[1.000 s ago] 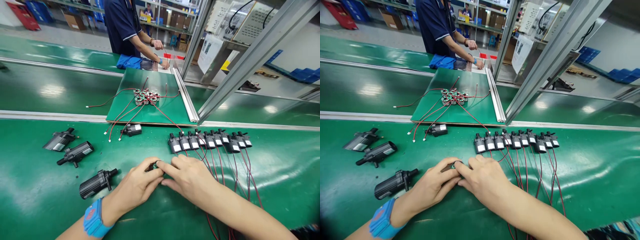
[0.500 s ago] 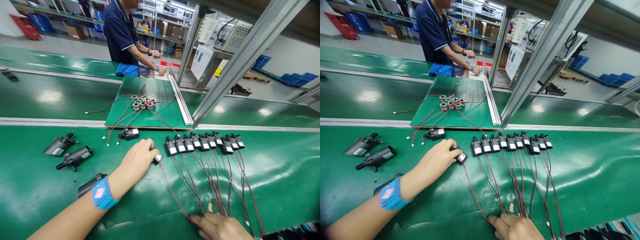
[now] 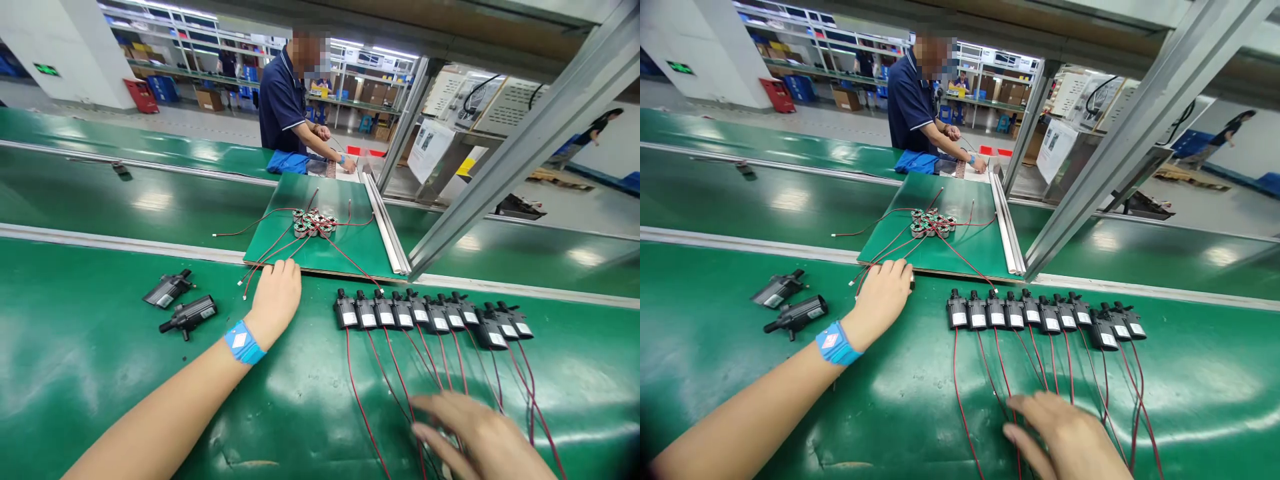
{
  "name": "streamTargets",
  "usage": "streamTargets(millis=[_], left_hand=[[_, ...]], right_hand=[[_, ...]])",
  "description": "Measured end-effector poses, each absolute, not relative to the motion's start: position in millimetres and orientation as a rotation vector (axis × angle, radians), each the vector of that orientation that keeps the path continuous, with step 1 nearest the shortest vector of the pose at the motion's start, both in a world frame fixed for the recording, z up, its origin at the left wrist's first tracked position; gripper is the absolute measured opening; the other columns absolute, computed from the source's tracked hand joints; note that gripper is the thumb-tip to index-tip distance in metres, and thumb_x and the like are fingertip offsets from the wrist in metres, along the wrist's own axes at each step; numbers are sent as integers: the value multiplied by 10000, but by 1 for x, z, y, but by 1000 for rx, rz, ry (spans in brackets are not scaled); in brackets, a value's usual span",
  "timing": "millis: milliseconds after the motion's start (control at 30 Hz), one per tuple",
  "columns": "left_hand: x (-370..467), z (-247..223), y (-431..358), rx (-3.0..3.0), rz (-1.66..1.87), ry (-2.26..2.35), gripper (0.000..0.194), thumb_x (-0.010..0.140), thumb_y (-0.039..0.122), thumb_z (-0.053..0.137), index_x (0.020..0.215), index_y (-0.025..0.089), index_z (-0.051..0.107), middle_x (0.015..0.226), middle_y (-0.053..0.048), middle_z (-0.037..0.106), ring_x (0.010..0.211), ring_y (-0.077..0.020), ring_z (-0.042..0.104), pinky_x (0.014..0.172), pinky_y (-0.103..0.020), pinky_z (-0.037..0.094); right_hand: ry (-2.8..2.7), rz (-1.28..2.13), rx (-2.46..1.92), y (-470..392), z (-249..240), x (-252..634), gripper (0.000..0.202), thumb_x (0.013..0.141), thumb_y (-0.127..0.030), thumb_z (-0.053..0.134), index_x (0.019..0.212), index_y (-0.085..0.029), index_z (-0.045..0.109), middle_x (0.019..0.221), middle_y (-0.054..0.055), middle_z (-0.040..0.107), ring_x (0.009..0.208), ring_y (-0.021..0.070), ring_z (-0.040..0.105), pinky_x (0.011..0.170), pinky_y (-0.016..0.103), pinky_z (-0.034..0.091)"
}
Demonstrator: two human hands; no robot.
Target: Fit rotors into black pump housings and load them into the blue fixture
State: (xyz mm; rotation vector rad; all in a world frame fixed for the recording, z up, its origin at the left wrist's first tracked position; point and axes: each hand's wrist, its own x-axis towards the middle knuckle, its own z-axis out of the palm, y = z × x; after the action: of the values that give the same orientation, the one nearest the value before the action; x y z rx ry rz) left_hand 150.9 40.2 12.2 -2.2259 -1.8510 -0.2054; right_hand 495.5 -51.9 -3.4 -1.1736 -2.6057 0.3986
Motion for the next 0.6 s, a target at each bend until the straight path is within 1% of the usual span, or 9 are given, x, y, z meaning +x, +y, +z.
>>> streamTargets(millis=[100, 167, 267, 367, 433, 467, 533, 600], left_hand=[[144, 12, 31, -2233, -115, -1826, 334, 950, 43, 312, 969, 87, 642, 939, -195, 658, 920, -320, 576, 772, -441, 467], [147, 11, 19, -2249, -71, -1790, 310, 934, 27, 341, 920, 122, 637, 872, -156, 659, 867, -294, 572, 758, -412, 466], [156, 5, -4, -2265, -12, -1719, 278, 899, 12, 417, 1016, 136, 637, 920, -131, 665, 904, -279, 576, 831, -420, 472], [162, -8, -32, -2351, 10, -1683, 253, 870, 52, 509, 1072, 153, 621, 1018, -118, 662, 1001, -295, 588, 937, -476, 471], [164, -19, -49, -2464, -143, -1727, 270, 848, 71, 546, 1096, 171, 588, 1123, -117, 650, 1110, -316, 582, 997, -504, 463], [163, -23, -56, -2534, -279, -1767, 301, 832, 70, 558, 1111, 183, 564, 1161, -114, 642, 1136, -315, 582, 997, -490, 476], [162, -30, -66, -2665, -573, -1858, 377, 807, 66, 570, 1154, 201, 509, 1176, -112, 632, 1107, -294, 607, 934, -428, 527], [160, -33, -70, -2750, -794, -1915, 436, 814, 85, 583, 1214, 211, 464, 1117, -107, 630, 1003, -268, 635, 838, -380, 563]], right_hand=[[-2522, 415, -1181, -1, 17, 458, 211, 985, -375, 542, 1062, -249, 693, 895, 45, 725, 799, 187, 702, 720, 301, 568], [-2467, 402, -1164, 38, 24, 426, 221, 979, -387, 560, 1053, -233, 700, 904, 46, 717, 832, 190, 676, 762, 322, 533], [-2409, 351, -1101, 93, 29, 376, 242, 975, -401, 568, 1031, -214, 710, 913, 51, 705, 907, 204, 637, 816, 331, 484], [-2380, 277, -1117, 138, 31, 330, 250, 977, -389, 565, 1064, -203, 708, 1014, 64, 702, 987, 209, 600, 889, 331, 442], [-2373, 220, -1173, 161, 33, 305, 254, 985, -380, 550, 1102, -212, 701, 1103, 65, 691, 1039, 213, 574, 931, 336, 415], [-2372, 197, -1202, 170, 34, 294, 261, 992, -380, 535, 1124, -222, 695, 1141, 64, 682, 1064, 218, 561, 944, 341, 405], [-2372, 165, -1245, 187, 36, 276, 284, 1008, -381, 496, 1182, -244, 674, 1201, 63, 664, 1103, 234, 536, 950, 359, 394], [-2379, 140, -1276, 202, 38, 261, 313, 1020, -375, 456, 1241, -262, 648, 1252, 68, 643, 1135, 257, 511, 946, 386, 389]])
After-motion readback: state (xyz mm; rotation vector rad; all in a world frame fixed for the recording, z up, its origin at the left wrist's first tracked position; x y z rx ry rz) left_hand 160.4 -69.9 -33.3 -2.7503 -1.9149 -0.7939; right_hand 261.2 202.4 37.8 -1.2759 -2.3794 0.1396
